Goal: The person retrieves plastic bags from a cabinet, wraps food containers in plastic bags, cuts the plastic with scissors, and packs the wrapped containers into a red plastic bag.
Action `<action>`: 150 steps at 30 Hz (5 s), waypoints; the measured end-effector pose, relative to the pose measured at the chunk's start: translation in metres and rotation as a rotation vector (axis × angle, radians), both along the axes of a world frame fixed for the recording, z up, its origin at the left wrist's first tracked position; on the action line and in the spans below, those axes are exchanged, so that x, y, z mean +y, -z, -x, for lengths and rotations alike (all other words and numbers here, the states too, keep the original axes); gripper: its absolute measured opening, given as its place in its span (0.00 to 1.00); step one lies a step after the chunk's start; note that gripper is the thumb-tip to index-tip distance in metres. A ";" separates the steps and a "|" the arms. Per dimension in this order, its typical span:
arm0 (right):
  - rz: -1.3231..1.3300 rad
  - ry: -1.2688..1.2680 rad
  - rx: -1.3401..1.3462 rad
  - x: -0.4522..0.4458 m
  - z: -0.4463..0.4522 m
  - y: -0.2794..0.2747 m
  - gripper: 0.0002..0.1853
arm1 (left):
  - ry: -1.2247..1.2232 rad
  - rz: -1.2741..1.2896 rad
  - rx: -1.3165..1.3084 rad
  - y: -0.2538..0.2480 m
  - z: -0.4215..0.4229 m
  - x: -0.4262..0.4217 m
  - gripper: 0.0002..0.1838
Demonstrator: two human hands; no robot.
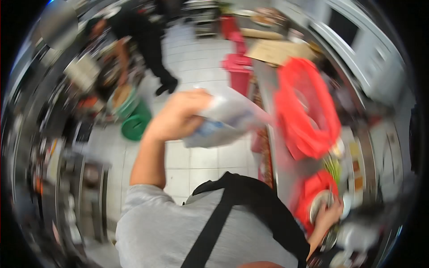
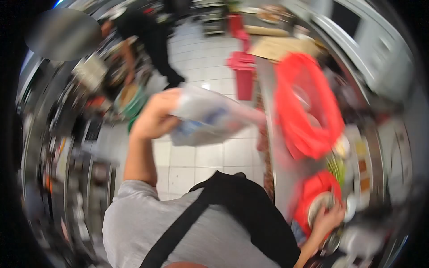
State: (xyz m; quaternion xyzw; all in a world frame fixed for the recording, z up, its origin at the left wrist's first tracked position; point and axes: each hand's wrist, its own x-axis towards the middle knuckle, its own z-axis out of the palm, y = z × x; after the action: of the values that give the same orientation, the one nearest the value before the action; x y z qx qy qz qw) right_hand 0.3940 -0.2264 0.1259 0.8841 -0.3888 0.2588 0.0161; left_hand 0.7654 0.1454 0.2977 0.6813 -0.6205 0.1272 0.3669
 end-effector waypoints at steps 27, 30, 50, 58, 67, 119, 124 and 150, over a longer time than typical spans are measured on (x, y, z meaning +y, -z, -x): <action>-2.074 -1.086 -0.390 0.117 -0.260 0.015 0.27 | 0.315 0.168 1.348 0.133 0.087 0.086 0.36; -1.711 -1.200 -0.457 0.142 -0.262 -0.020 0.27 | 0.043 0.203 1.181 0.103 0.100 0.090 0.31; -1.908 -1.425 -0.013 0.402 -0.190 0.003 0.33 | -0.016 0.190 1.329 0.154 0.211 0.295 0.24; -2.320 -0.790 -0.067 0.450 -0.157 0.017 0.22 | -0.171 0.402 1.700 0.220 0.233 0.337 0.30; -2.473 -0.997 -0.494 0.425 -0.057 0.019 0.29 | -0.028 0.324 1.643 0.214 0.236 0.288 0.35; -0.881 0.123 -2.249 0.311 0.541 0.074 0.16 | 1.344 -1.315 1.700 0.252 0.704 -0.098 0.43; -1.011 0.352 -2.287 0.256 0.567 0.132 0.13 | 0.795 -0.848 1.408 0.262 0.782 -0.163 0.30; -1.117 -0.544 -0.797 -0.003 0.466 -0.141 0.19 | 1.092 -0.409 -0.034 0.314 0.749 -0.175 0.33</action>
State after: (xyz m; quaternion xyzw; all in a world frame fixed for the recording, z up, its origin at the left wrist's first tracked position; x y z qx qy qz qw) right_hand -0.0717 -0.2293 0.2673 0.6648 -0.2058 0.3186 -0.6436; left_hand 0.0165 -0.0295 -0.0159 0.3173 -0.8997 -0.1918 0.2304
